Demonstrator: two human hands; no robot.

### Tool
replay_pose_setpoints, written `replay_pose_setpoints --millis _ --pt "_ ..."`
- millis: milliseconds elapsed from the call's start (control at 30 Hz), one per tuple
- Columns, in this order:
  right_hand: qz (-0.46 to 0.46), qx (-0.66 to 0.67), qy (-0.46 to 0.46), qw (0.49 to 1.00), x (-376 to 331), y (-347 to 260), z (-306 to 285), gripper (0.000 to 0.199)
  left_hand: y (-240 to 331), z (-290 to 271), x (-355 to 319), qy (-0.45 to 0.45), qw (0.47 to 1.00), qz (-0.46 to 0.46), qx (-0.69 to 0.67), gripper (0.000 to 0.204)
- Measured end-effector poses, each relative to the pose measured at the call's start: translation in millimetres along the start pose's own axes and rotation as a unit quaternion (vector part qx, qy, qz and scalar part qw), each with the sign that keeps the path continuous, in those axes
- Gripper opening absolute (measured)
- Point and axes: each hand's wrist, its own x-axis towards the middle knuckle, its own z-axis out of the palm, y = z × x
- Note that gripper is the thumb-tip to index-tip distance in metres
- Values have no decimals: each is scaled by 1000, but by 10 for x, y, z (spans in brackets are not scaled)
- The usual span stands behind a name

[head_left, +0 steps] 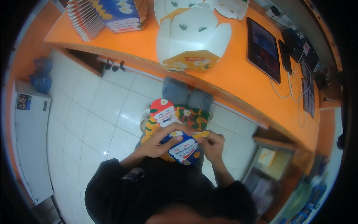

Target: The person folds flat, colorful paperboard blanks into small takeout-style boxes. They crease edges, tuck flaps, and secure the sides, then place each completed box on the orange counter. The process repeats with multiple blanks until a stack of finished boxes is visible.

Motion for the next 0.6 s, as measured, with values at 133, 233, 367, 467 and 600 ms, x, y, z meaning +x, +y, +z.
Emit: replay_pose_setpoints --millis 133,233,367,467,600 --pt "-28 49 21 998 76 -89 -10 18 15 110 51 130 991 -6 30 20" --pt "-40 12 13 999 145 -155 -23 13 13 130 64 156 988 -21 4 26" --pt "-76 -69 29 994 199 -219 -72 14 -5 143 105 189 980 -31 -46 31" --pt "-120 -110 11 987 246 -258 -122 17 -49 73 145 188 934 21 -302 37" --pt "-258 -107 -69 958 409 -283 -182 19 -69 45 8 131 933 -240 -234 45"
